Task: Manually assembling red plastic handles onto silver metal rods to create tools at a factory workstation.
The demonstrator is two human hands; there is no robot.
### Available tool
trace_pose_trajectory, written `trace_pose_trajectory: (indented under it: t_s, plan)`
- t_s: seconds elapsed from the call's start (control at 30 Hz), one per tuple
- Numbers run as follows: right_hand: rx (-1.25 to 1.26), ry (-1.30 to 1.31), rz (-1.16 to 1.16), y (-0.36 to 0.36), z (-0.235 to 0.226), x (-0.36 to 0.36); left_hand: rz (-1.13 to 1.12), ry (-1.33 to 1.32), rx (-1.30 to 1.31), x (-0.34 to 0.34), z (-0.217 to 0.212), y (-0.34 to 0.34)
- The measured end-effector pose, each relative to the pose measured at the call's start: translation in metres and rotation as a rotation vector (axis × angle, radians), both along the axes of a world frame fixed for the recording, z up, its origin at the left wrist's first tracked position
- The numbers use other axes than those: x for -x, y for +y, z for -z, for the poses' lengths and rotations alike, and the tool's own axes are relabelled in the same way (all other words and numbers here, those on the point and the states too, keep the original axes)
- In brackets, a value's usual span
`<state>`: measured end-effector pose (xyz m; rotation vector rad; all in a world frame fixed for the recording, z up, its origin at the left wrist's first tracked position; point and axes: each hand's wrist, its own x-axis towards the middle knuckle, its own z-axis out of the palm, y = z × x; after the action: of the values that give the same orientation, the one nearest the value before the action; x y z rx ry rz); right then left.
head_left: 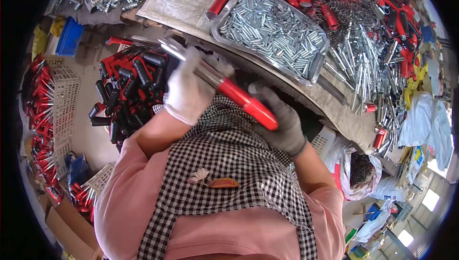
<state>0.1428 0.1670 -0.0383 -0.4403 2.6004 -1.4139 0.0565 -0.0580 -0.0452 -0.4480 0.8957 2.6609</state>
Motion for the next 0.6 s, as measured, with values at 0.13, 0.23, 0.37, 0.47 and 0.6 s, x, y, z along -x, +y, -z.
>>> trace_pose_trajectory:
  t_s: [0.13,0.23,0.37,0.47,0.6]
  plan:
    - [0.579,-0.773,0.302,0.038,0.017,-0.024,0.272,-0.493,-0.387,-0.015,0.046,0.037]
    - [0.892,-1.062,0.567,0.048,0.063,-0.031,0.499,-0.636,-0.095,-0.018,0.151,0.089]
    - [1.271,-1.022,1.026,0.027,0.154,-0.036,0.791,-0.758,0.016,-0.029,0.212,0.141]
    - [1.342,-1.074,0.975,0.035,0.176,-0.040,1.091,-0.572,0.164,-0.034,0.234,0.150]
    - [1.200,-1.132,1.024,0.040,0.189,-0.036,1.030,-0.561,0.057,-0.038,0.240,0.153]
